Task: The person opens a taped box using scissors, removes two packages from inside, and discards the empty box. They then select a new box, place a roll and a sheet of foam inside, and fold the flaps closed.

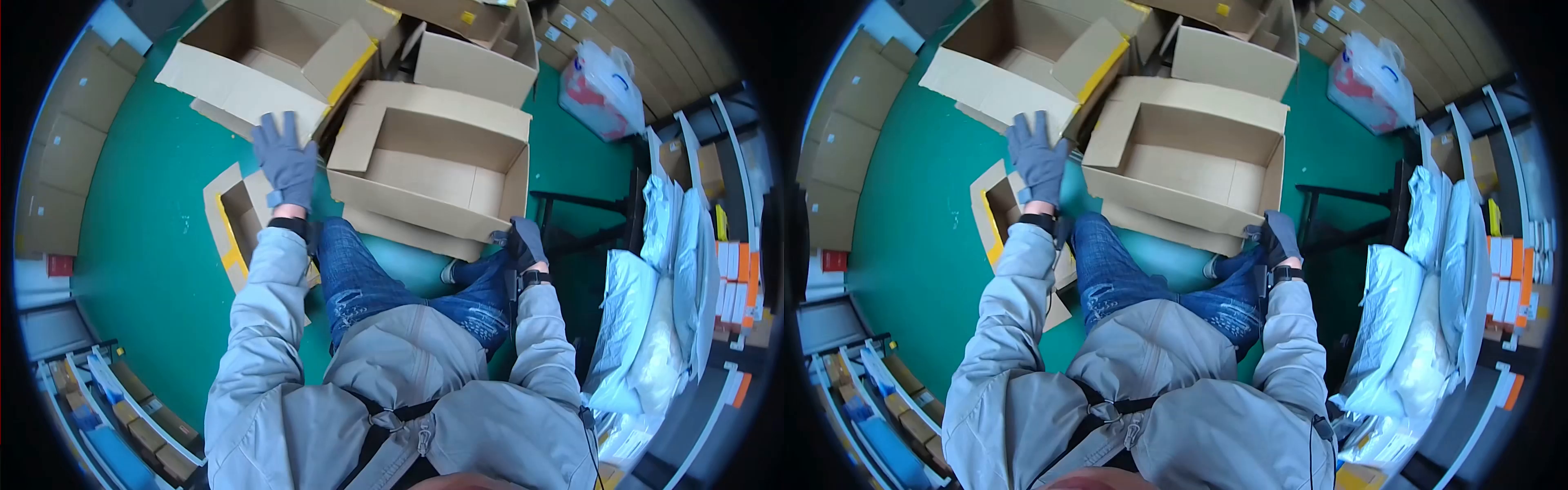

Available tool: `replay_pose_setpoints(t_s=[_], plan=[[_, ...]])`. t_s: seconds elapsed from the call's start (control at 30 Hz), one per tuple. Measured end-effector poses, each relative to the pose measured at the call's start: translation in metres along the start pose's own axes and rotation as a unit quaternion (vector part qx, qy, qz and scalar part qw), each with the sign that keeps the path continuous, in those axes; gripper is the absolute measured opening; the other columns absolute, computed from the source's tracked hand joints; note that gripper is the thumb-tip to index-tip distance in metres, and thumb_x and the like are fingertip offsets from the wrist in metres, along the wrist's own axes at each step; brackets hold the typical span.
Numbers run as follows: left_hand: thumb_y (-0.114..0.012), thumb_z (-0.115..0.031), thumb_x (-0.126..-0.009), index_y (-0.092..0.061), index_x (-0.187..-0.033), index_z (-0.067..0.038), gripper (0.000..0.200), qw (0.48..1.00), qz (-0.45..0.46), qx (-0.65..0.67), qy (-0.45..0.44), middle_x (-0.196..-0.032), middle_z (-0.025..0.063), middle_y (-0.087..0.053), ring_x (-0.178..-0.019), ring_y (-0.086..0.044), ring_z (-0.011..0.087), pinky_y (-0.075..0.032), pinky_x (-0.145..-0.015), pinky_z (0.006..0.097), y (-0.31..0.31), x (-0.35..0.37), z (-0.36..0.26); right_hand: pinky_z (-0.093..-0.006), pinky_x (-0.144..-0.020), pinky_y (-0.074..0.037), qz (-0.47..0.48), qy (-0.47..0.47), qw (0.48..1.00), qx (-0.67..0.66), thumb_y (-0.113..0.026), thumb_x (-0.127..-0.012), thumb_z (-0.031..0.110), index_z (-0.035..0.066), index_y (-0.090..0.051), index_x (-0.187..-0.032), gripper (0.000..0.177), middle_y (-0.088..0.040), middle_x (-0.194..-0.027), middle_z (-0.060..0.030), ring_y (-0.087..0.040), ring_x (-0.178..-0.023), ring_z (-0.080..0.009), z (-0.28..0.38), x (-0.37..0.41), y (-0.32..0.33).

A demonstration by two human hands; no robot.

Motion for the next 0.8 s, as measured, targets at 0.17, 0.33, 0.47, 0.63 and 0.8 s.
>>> replay_pose_setpoints(t_s=[0.17,0.33,0.47,0.63,0.8], plan=[[-0.086,-0.034,-0.078,-0.057,-0.151,-0.012,0.082,0.992,0.032,0.115,0.039,-0.162,0.0265,-0.042,-0.151,-0.036,0.0514,-0.035,-0.123,0.0554,-0.014,0.008,0.03,-0.0435,-0.08,-0.06,-0.043,-0.014,0.999,-0.008,-0.068,-0.091,0.009,0.002,-0.076,-0.104,0.017,-0.076,-0.095,-0.0223,-0.075,-0.088,-0.0387,-0.053,0.031,0.024],[-0.086,-0.033,-0.078,-0.054,-0.153,-0.008,0.085,0.987,0.019,0.144,0.073,-0.163,0.0292,-0.04,-0.151,-0.037,0.0507,-0.037,-0.122,0.0545,-0.017,0.024,0.031,-0.0402,-0.077,-0.061,-0.009,-0.086,0.983,-0.16,-0.071,-0.09,0.008,0.004,-0.077,-0.103,0.015,-0.077,-0.095,-0.0201,-0.075,-0.085,-0.0376,-0.073,0.04,0.056],[-0.086,-0.034,-0.079,-0.051,-0.154,-0.004,0.088,0.98,0.003,0.173,0.093,-0.163,0.0316,-0.038,-0.151,-0.037,0.0498,-0.036,-0.123,0.0548,-0.013,0.049,0.018,-0.0396,-0.076,-0.061,-0.03,-0.018,0.999,-0.025,-0.072,-0.091,0.008,0.004,-0.077,-0.102,0.013,-0.077,-0.095,-0.019,-0.076,-0.085,-0.037,-0.037,0.027,0.075],[-0.085,-0.035,-0.082,-0.049,-0.155,-0.001,0.088,0.978,0.013,0.184,0.101,-0.163,0.0329,-0.037,-0.151,-0.037,0.0491,-0.036,-0.123,0.0542,-0.011,0.049,0.006,-0.0367,-0.065,-0.058,-0.063,-0.01,0.998,0.004,-0.067,-0.097,0.012,0.003,-0.072,-0.096,0.01,-0.077,-0.089,-0.0162,-0.073,-0.073,-0.0303,0.016,0.016,0.104],[-0.084,-0.036,-0.084,-0.049,-0.154,-0.001,0.087,0.979,0.02,0.181,0.086,-0.164,0.0324,-0.037,-0.151,-0.039,0.0487,-0.037,-0.123,0.0527,-0.007,0.04,0.006,-0.0326,-0.055,-0.054,-0.137,-0.22,0.83,-0.494,-0.063,-0.1,0.011,0.002,-0.068,-0.094,0.012,-0.074,-0.082,-0.0144,-0.071,-0.064,-0.0252,0.036,0.025,0.134]])
Point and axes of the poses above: each hand's wrist, its own x-axis away from the middle knuckle, its own y-axis out of the back of the hand, z = x × y, the point moved 5 cm from there along -x, towards the middle knuckle
